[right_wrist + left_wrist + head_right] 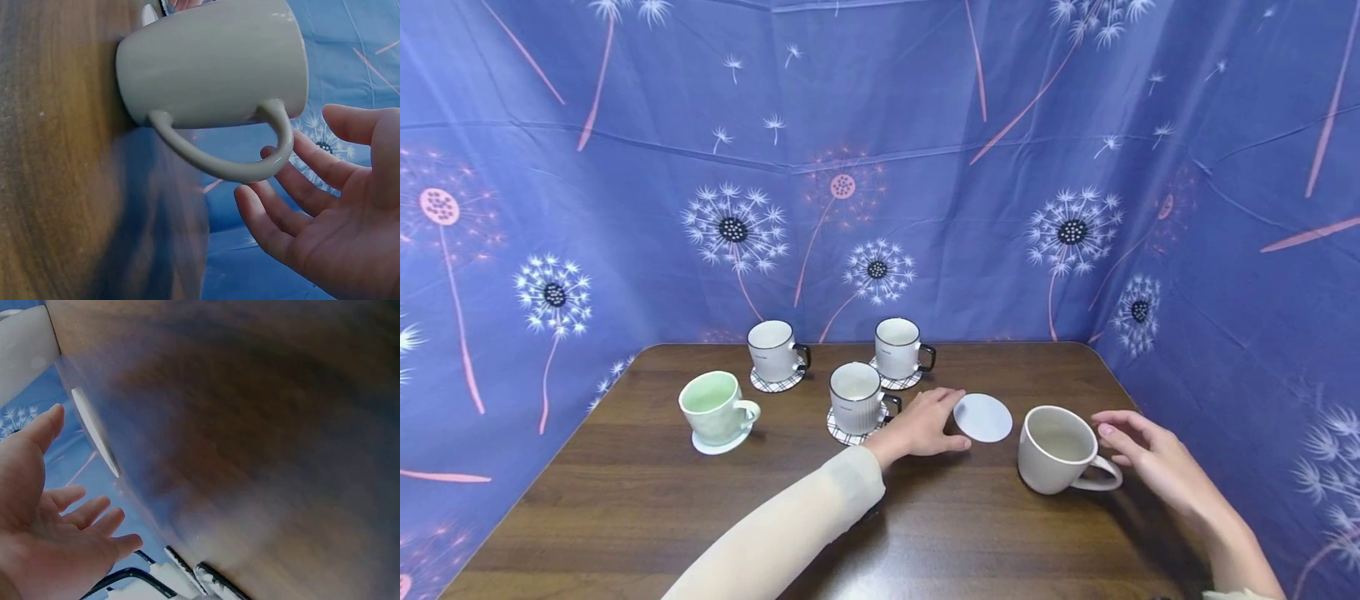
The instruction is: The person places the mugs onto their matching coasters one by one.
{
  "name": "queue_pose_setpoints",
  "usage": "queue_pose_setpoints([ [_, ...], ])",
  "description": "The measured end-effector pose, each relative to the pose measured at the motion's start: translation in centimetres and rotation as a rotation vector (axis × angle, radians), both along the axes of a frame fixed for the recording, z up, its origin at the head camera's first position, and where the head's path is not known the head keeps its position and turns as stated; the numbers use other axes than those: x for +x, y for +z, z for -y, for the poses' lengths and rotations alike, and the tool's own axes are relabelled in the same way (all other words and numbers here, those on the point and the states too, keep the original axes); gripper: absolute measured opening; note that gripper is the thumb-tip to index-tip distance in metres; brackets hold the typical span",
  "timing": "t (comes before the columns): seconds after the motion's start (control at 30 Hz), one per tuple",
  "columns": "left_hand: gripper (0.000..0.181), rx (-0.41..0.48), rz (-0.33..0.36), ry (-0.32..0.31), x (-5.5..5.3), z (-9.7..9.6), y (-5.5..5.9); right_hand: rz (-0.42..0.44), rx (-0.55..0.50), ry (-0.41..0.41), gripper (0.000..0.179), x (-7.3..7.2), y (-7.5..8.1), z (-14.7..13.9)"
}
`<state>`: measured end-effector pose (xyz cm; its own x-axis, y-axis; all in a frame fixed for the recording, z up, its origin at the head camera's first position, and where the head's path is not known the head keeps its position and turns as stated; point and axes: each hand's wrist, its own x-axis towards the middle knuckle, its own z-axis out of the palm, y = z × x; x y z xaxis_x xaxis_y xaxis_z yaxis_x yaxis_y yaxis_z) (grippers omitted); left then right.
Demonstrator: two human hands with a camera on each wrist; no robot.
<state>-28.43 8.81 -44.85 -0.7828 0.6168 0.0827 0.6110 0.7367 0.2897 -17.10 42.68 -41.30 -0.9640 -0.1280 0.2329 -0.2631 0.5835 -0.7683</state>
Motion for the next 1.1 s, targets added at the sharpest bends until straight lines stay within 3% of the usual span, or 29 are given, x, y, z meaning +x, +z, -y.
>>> queue_pose_setpoints([
  [0.17,0.083,-0.031,0.018,0.026,-0.6,-0.6,-0.8,0.008,-0.041,0.038,0.024,-0.1,-0.7,-0.3],
  [0.37,0.082,-0.046,0.002,0.049,-1.3,-1.1,-1.7,0.038,-0.033,0.012,0.029,-0.1,-1.0,-0.3],
  [0.7,0.08,-0.066,0.003,0.071,-0.6,-1.5,-0.2,0.083,-0.045,-0.004,0.028,0.4,-1.6,-1.2],
  [0.9,0.08,-0.088,0.017,0.09,-0.8,-1.7,-0.2,0.127,0.027,-0.039,0.034,0.6,-1.8,-1.1],
  [1.1,0.079,-0.091,0.032,0.114,-0.9,-1.7,-0.3,0.141,-0.001,-0.036,0.033,0.5,-1.9,-1.2],
])
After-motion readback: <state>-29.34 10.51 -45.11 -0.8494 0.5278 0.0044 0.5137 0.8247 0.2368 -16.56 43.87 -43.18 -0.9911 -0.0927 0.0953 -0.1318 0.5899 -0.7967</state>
